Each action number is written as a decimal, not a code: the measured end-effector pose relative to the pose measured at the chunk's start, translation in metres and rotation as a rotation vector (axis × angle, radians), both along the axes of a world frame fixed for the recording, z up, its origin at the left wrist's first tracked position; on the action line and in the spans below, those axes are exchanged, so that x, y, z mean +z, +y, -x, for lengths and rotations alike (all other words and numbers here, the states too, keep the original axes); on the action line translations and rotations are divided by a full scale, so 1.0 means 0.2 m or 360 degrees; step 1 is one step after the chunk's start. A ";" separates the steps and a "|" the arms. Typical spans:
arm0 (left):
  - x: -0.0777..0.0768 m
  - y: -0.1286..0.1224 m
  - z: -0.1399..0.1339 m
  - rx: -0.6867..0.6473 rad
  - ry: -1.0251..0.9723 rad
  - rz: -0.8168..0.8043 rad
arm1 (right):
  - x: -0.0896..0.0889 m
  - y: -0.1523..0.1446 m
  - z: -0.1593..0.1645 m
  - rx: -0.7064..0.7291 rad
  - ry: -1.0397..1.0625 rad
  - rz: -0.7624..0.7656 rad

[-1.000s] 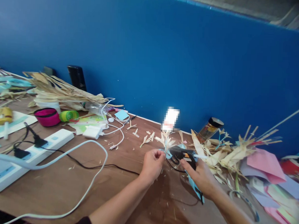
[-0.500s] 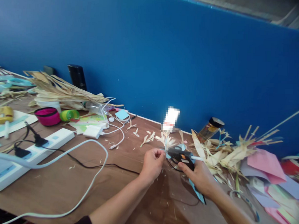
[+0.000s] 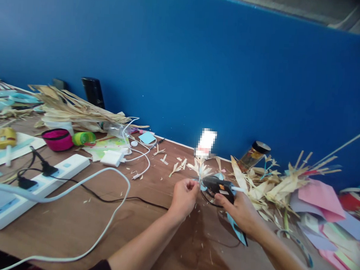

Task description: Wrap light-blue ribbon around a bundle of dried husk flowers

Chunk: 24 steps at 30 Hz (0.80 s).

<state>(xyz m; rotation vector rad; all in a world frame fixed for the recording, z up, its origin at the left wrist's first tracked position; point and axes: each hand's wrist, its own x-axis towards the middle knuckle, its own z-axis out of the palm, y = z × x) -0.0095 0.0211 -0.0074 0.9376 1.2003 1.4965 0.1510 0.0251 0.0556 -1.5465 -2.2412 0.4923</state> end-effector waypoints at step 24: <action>0.00 0.00 0.00 0.0002 0.0086 0.0011 | 0.00 0.02 -0.01 0.0003 0.0007 -0.0008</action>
